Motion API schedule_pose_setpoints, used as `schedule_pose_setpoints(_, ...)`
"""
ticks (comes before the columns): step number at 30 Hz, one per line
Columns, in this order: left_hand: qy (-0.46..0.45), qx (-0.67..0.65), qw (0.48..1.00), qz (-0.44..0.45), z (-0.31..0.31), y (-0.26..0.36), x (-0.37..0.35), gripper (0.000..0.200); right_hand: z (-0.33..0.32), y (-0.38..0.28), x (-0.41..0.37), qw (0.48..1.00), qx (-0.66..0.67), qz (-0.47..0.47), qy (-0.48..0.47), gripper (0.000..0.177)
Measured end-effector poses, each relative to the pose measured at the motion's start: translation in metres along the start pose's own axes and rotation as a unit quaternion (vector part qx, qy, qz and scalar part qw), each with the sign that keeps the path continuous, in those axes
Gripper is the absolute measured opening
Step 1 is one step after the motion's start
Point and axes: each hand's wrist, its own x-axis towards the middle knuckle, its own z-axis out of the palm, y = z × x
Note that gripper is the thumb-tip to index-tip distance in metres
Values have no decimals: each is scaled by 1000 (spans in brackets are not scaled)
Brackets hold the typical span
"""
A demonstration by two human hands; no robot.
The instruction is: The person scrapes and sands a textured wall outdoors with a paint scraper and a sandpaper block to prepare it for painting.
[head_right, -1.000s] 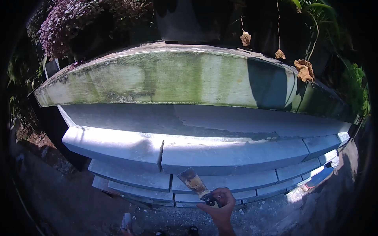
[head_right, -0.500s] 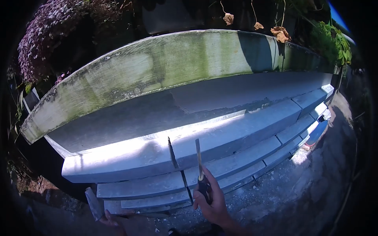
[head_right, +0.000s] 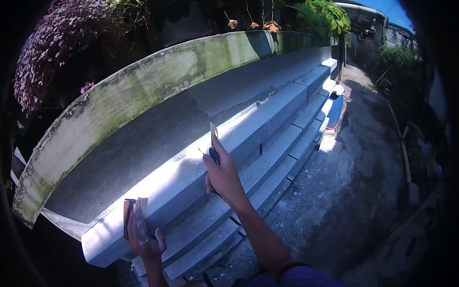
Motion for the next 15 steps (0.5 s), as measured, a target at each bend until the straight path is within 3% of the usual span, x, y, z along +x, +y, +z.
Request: schedule_pose_setpoints(15, 33, -15, 999, -39, 5, 5, -7, 54, 47, 4, 23, 995, -30, 7, 93, 60)
